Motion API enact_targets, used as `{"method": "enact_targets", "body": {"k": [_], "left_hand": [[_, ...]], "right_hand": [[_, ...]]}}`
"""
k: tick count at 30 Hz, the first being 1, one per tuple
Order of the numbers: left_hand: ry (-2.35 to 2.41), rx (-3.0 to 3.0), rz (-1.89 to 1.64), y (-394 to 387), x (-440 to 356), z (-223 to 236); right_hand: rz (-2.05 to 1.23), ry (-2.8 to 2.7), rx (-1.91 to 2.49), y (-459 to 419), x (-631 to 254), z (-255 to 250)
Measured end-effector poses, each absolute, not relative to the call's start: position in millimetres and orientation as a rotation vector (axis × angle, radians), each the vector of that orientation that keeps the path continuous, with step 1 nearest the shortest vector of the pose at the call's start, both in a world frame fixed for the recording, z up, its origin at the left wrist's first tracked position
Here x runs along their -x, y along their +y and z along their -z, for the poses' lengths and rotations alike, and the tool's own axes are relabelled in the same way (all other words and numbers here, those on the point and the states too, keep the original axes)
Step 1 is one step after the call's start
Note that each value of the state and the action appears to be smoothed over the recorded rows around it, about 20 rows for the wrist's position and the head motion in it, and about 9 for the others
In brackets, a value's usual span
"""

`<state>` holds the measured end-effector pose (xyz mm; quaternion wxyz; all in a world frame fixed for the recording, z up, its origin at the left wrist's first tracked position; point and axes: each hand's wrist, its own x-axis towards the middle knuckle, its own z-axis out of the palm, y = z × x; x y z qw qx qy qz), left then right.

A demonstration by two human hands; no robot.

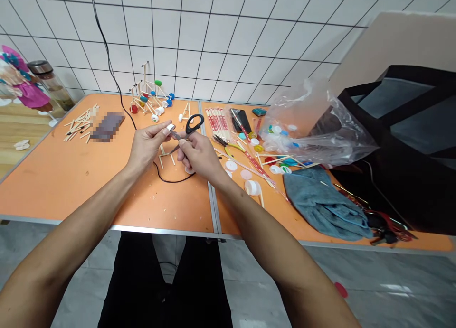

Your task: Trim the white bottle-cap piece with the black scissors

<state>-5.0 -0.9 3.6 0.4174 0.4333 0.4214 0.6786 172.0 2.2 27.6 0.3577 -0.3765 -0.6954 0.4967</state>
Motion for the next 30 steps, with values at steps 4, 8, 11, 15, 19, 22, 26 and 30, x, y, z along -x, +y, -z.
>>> {"method": "enact_targets", "body": {"k": [4,8,11,15,19,22,26,30], "left_hand": [[1.086,-1.036,-1.674,0.5,5.5,-3.4],[1.072,-1.074,-1.67,0.7,6.1,-0.7],[1.051,-1.115,-1.694,-1.4,4.5,-2.0],[1.012,-1.137,-1.738,-4.6,1.0,-7.1],[1.012,-1.102,-1.747,-4.7,1.0,-7.8],[1.048,-1.024,-1.705,-2.1,2.6,-5.0],[1.09,-0.927,-1.657,2.0,4.2,-1.7],[1.116,-0.913,-1.641,4.0,5.7,-0.8]], "right_hand": [[-0.452,-2.343,1.219,-4.8,-169.6,-28.1],[-0.758,-2.147,1.162,-5.3,-168.0,-27.6],[-1.511,-1.625,0.967,1.0,-171.0,-32.8],[-2.126,-1.16,0.72,8.7,-177.9,-44.0],[-1.936,-1.369,0.766,6.1,-175.8,-39.8],[-1.222,-1.864,1.038,-1.4,-170.1,-31.8],[-0.293,-2.482,1.332,-11.7,-165.2,-32.3],[-0.119,-2.627,1.387,-15.1,-165.0,-36.6]]}}
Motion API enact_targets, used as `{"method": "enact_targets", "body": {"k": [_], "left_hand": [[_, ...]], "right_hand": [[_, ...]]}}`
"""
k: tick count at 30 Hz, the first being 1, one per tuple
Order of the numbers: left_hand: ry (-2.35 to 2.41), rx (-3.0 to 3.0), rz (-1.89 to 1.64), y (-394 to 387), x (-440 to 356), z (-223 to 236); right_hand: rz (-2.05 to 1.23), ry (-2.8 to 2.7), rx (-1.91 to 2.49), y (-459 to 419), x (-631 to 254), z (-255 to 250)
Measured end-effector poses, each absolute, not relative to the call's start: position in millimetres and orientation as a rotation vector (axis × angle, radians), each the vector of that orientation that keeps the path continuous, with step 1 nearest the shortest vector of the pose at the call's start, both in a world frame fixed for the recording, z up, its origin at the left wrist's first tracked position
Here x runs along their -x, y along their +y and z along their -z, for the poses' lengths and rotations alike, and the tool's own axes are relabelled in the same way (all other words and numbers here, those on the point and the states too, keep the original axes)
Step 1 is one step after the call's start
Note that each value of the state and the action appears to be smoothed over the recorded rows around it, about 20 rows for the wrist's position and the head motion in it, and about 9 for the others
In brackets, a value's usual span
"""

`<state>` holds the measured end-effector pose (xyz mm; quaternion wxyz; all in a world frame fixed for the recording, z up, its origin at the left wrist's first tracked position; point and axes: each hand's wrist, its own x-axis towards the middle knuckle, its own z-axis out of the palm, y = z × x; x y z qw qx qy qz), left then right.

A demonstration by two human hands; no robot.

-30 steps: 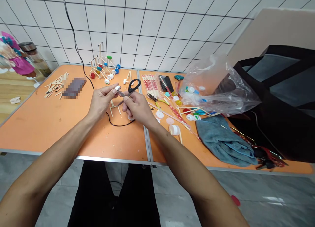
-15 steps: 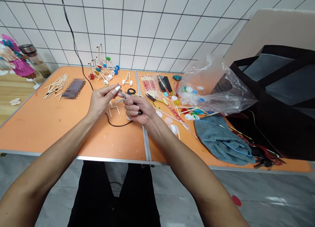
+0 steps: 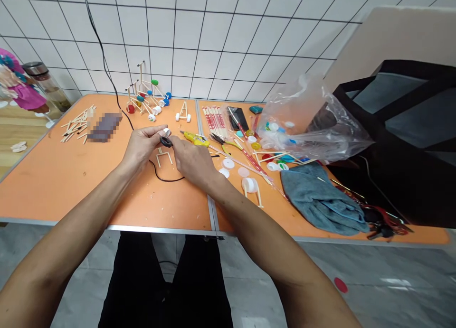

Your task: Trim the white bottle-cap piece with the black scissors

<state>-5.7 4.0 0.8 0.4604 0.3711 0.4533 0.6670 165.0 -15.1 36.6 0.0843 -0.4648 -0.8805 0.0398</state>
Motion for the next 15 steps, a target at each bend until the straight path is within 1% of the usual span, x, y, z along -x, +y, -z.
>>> {"method": "enact_targets", "body": {"k": [3,5,8,10,12,15], "left_hand": [[1.108,-0.929,-1.61,4.0,8.9,-0.3],[1.077,-0.96,-1.581,3.6,11.5,0.1],[1.036,-0.999,-1.559,3.0,13.8,1.0],[1.025,-1.014,-1.56,2.6,13.2,1.3],[1.019,-1.03,-1.566,2.4,11.4,1.2],[1.015,-1.051,-1.584,1.9,8.1,-0.2]], "right_hand": [[-0.282,-2.519,1.332,-11.6,-165.7,-33.4],[-0.553,-2.316,1.258,-7.8,-165.8,-30.3],[-1.118,-1.874,1.13,-2.8,-166.0,-30.0],[-1.44,-1.626,1.042,-0.8,-167.3,-33.3],[-1.658,-1.487,0.985,0.3,-169.6,-37.6],[-1.866,-1.337,0.928,1.6,-173.0,-41.1]]}}
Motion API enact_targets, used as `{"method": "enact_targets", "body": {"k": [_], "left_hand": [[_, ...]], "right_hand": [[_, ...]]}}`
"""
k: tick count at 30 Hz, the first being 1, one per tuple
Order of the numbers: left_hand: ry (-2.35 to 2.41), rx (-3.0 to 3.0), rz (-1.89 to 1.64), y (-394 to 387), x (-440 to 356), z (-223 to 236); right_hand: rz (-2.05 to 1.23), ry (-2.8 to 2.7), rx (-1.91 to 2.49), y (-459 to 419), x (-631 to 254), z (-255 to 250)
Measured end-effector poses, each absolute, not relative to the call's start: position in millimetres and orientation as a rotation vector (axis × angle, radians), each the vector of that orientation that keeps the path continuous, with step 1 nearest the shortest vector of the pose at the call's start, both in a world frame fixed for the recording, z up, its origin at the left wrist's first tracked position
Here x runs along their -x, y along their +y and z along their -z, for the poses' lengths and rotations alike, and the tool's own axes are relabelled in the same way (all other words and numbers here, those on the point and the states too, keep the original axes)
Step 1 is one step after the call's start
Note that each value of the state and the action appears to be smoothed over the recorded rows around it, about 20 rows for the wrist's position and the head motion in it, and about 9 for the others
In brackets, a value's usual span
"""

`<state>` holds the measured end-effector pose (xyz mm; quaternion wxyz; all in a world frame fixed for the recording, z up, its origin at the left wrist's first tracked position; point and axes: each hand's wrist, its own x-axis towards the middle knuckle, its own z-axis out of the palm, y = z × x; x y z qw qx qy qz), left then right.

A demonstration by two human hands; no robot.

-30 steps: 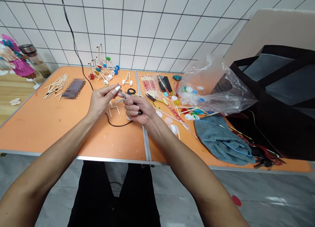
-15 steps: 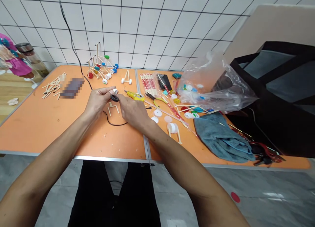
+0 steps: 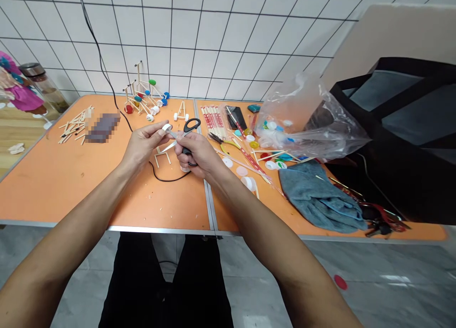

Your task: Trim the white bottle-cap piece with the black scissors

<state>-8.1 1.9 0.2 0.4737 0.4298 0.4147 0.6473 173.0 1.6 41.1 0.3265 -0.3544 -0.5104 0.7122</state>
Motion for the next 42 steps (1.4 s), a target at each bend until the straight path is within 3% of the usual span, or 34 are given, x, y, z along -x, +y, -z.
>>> {"method": "enact_targets", "body": {"k": [3,6,12,14,16,22,25,28,33,35,38,42], "left_hand": [[1.015,-1.068,-1.595,0.8,6.6,-2.6],[1.023,-1.054,-1.596,-0.6,7.0,-4.3],[1.085,-1.034,-1.585,0.8,10.3,-3.2],[1.112,-1.035,-1.578,1.7,11.8,-2.5],[1.117,-1.065,-1.557,1.6,13.0,-2.3],[1.053,-1.187,-1.595,-3.2,9.3,-6.4],[1.037,-1.226,-1.626,-5.2,5.8,-8.5],[1.07,-1.191,-1.642,-5.1,4.6,-7.3],[1.161,-1.011,-1.631,0.0,5.5,0.2],[1.191,-0.958,-1.622,1.6,6.0,1.9],[1.161,-0.985,-1.615,1.4,6.3,1.4],[1.075,-1.048,-1.62,-1.1,5.2,-1.8]], "right_hand": [[-1.929,-1.23,0.861,3.6,-173.8,-37.9],[-1.772,-1.402,0.908,4.9,-172.4,-30.8],[-0.51,-2.318,1.232,-5.2,-169.1,-27.2],[-0.304,-2.451,1.297,-9.5,-167.4,-27.4],[-0.437,-2.371,1.269,-10.5,-166.1,-27.0],[-1.839,-1.436,0.943,6.9,-174.1,-37.8],[-2.153,-1.151,0.783,13.1,-179.7,-45.4],[-1.977,-1.329,0.907,8.9,-176.2,-43.8],[-0.693,-2.234,1.331,-9.9,-161.6,-32.8],[-0.38,-2.428,1.37,-13.4,-159.5,-30.6],[-0.549,-2.313,1.293,-10.5,-161.2,-29.4],[-1.403,-1.7,1.035,-0.1,-167.2,-30.8]]}}
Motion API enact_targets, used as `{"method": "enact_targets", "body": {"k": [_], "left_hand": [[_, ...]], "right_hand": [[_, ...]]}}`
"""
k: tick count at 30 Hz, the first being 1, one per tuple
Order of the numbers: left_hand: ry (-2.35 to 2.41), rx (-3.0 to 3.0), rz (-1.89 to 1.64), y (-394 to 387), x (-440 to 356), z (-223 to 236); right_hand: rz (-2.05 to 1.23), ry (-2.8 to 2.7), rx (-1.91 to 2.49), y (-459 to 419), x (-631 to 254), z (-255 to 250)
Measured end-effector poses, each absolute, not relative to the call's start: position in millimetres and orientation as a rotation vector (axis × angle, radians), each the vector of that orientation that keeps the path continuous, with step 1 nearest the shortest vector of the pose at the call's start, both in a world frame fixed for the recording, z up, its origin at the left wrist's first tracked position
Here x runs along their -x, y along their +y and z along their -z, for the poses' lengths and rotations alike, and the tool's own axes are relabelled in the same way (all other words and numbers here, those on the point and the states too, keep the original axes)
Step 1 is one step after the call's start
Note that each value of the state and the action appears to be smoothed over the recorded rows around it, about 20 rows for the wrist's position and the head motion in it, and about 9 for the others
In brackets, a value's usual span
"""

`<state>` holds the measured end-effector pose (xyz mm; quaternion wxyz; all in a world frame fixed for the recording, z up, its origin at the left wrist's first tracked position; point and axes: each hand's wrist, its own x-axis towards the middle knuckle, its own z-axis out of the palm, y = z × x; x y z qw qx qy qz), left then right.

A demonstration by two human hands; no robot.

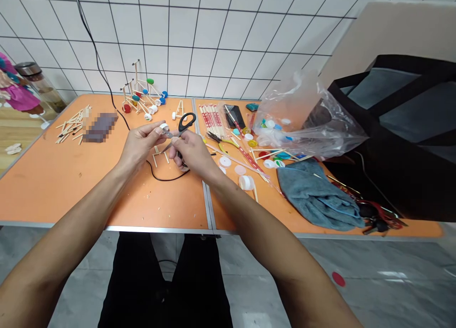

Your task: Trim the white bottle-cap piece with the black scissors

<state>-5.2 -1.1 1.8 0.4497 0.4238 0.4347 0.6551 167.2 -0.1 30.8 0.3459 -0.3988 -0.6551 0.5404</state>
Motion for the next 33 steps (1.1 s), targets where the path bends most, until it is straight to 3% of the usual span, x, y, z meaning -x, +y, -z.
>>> {"method": "enact_targets", "body": {"k": [4,8,10,14,16,18,23,26,29,33], "left_hand": [[1.028,-1.106,-1.634,-2.2,3.7,-3.7],[1.057,-1.125,-1.64,-2.4,3.7,-1.9],[1.086,-1.096,-1.635,-1.6,4.4,0.4],[1.146,-1.025,-1.625,1.3,6.8,3.9],[1.169,-1.027,-1.618,1.6,7.9,3.5],[1.16,-1.06,-1.609,0.7,8.1,1.6],[1.055,-1.106,-1.66,-3.0,4.2,-5.2],[1.035,-1.127,-1.695,-3.4,1.8,-6.4],[1.075,-1.115,-1.704,-2.4,1.8,-3.7],[1.131,-1.066,-1.684,0.1,4.7,1.8]], "right_hand": [[-1.889,-1.341,0.877,6.0,-172.5,-34.2],[-1.845,-1.417,0.885,6.3,-172.8,-31.7],[-1.556,-1.672,0.986,4.0,-171.3,-28.9],[-0.587,-2.283,1.235,-5.3,-168.0,-27.0],[-0.368,-2.422,1.291,-8.9,-166.8,-27.6],[-0.512,-2.332,1.252,-9.1,-166.5,-28.5],[-1.688,-1.564,0.964,4.5,-172.2,-35.7],[-2.074,-1.235,0.793,11.2,-175.5,-40.2],[-1.962,-1.32,0.845,8.3,-172.1,-37.4],[-1.218,-1.755,1.071,-3.0,-163.2,-29.2]]}}
